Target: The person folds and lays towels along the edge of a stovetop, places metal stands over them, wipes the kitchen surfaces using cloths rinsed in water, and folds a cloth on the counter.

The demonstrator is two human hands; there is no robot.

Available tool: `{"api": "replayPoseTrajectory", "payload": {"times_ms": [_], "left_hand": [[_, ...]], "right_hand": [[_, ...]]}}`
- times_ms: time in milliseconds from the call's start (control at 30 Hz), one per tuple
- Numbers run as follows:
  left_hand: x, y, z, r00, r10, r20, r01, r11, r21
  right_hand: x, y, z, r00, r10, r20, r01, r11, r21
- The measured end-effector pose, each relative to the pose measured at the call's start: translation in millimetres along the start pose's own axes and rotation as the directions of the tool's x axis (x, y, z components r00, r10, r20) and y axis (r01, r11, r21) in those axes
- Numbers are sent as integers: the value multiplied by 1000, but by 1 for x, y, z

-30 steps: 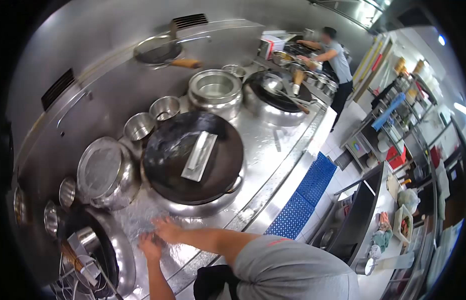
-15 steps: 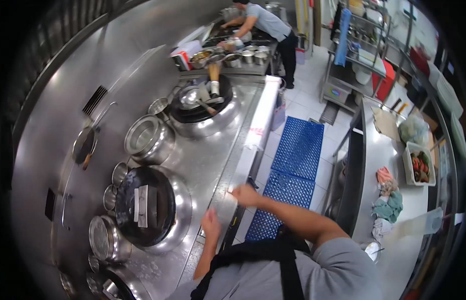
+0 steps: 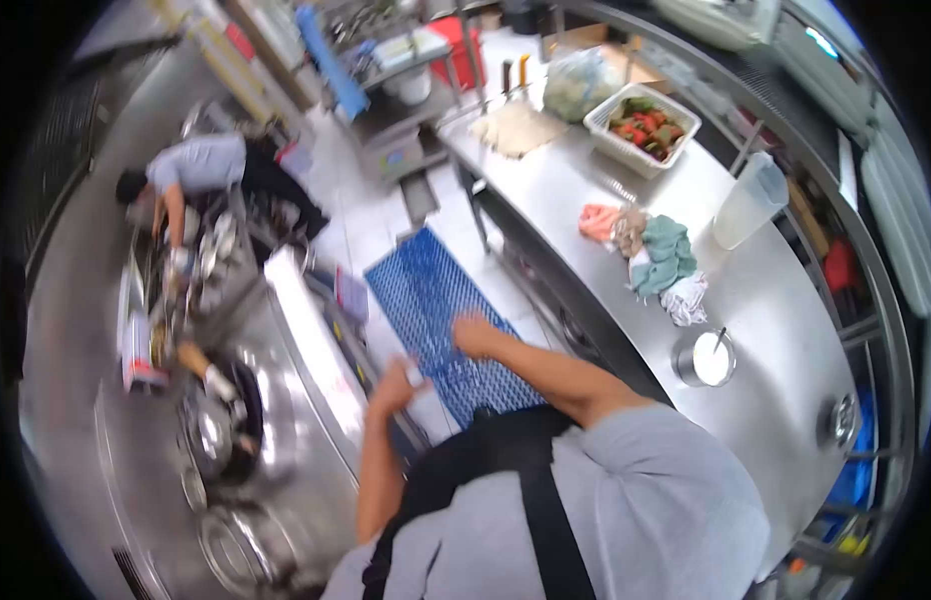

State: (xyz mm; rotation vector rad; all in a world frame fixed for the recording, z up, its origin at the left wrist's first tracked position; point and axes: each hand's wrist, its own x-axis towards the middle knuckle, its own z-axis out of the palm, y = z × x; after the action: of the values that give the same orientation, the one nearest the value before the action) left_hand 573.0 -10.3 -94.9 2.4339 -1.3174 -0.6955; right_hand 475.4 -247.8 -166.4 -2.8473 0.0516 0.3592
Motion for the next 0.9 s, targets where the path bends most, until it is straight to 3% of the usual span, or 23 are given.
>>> {"api": "replayPoseTrajectory", "payload": {"times_ms": [33,67,133,167,267,333,367,400,467,533,567,633,700,767,867,900], "left_hand": [[12,-8,18,1000,12,19,-7,977,-214],[28,-20,38,990,120,-70,-137,912,-386],[60,-22,42,991,109,82,-59,884,-464],[70,-28,42,980,94,178,2,879,-477],[106,-5,7,963,173,207,-15,801,-598],[140,1,-13,964,193,182,-29,757,-653],[159,-6,-12,961,197,196,-30,774,-633],[180,-14,-8,958,195,211,-28,794,-608],[213,-3,-19,948,169,271,-7,860,-510],[238,23,-32,925,172,339,16,874,-487],[254,37,-37,913,180,367,18,879,-476],[285,72,-34,875,348,336,-170,871,-461],[312,126,-30,810,529,253,-407,818,-407],[326,204,-34,735,665,133,-637,744,-201],[349,291,-19,463,886,-2,-867,452,-210],[357,311,-12,340,940,4,-925,335,-181]], "right_hand": [[-33,10,5,994,-18,-107,59,917,395],[-65,8,-3,975,182,-127,-105,882,460],[-102,42,-1,972,185,-144,-41,739,672],[-114,51,-14,964,264,-8,-175,658,732],[-146,63,-70,844,495,-206,-163,603,781],[-166,74,-105,608,730,-313,-168,503,848],[-178,87,-112,481,827,-290,-207,428,880],[-188,103,-108,275,871,-407,-329,483,811],[-211,145,-103,-100,805,-585,-428,496,756],[-230,163,-132,-426,588,-688,-624,360,694],[-227,191,-123,-425,652,-628,-605,312,733],[-221,241,-95,-425,758,-495,-574,198,795],[-186,253,-110,-164,799,-579,-610,379,696],[-154,252,-116,-74,714,-696,-522,567,637],[-166,224,-142,-86,835,-543,-236,512,826],[-178,216,-145,-213,837,-504,-310,431,847]]}}
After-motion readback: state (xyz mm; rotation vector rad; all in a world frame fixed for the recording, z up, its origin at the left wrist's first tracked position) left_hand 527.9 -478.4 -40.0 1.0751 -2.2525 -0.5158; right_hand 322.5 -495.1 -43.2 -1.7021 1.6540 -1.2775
